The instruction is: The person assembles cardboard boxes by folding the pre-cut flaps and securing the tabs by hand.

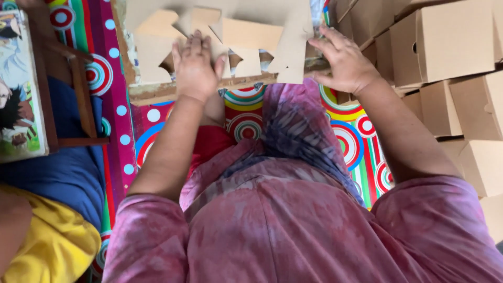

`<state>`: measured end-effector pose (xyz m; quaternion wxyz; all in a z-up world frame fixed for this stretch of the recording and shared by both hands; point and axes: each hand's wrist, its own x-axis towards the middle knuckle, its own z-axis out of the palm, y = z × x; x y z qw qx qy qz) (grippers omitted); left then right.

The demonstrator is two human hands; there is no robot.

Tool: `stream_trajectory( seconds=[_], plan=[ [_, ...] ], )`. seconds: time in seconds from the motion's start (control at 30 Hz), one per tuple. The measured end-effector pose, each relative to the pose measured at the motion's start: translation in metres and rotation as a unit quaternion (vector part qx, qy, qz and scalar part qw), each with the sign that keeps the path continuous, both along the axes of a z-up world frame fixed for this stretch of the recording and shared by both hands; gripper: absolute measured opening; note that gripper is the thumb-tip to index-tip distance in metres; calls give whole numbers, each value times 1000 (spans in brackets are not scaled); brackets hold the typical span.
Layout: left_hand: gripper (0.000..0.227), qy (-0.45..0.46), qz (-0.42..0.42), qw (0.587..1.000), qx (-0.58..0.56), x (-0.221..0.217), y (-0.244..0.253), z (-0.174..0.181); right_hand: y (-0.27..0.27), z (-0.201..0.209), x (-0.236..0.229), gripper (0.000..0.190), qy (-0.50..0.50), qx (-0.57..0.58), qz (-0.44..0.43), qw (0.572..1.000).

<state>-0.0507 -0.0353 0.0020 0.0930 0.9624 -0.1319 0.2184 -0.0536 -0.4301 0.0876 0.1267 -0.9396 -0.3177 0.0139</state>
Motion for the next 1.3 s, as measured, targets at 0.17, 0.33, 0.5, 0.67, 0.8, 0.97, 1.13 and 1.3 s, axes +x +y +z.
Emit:
stream_trajectory(
  seconds=[0.17,0.33,0.5,0.67,0.8,0.97,1.13,1.3],
  plan=[
    [58,19,-49,999,-15,19,29,7,19,-54,-9,73,-166,-12,30,986],
    [22,-155,-82,983,-50,-18,19,31,45,-76,9,14,-227,185,54,955],
    [30,-122,-218,968,-8,-32,-64,51,47,-97,55,48,-81,404,-159,897],
    [39,-87,-151,985,16,18,-126,32,67,-89,75,30,-6,500,-279,820],
    [31,-182,-165,967,69,46,-141,22,87,-42,48,43,176,570,-419,684],
    [34,-61,-233,968,-64,46,-122,21,56,-77,62,25,43,522,-316,791],
    [16,-95,-249,954,-137,35,-106,21,47,-41,42,13,251,488,-341,763],
    [41,-64,-198,972,-108,35,-95,36,38,-63,31,24,48,401,-99,909]
  ],
)
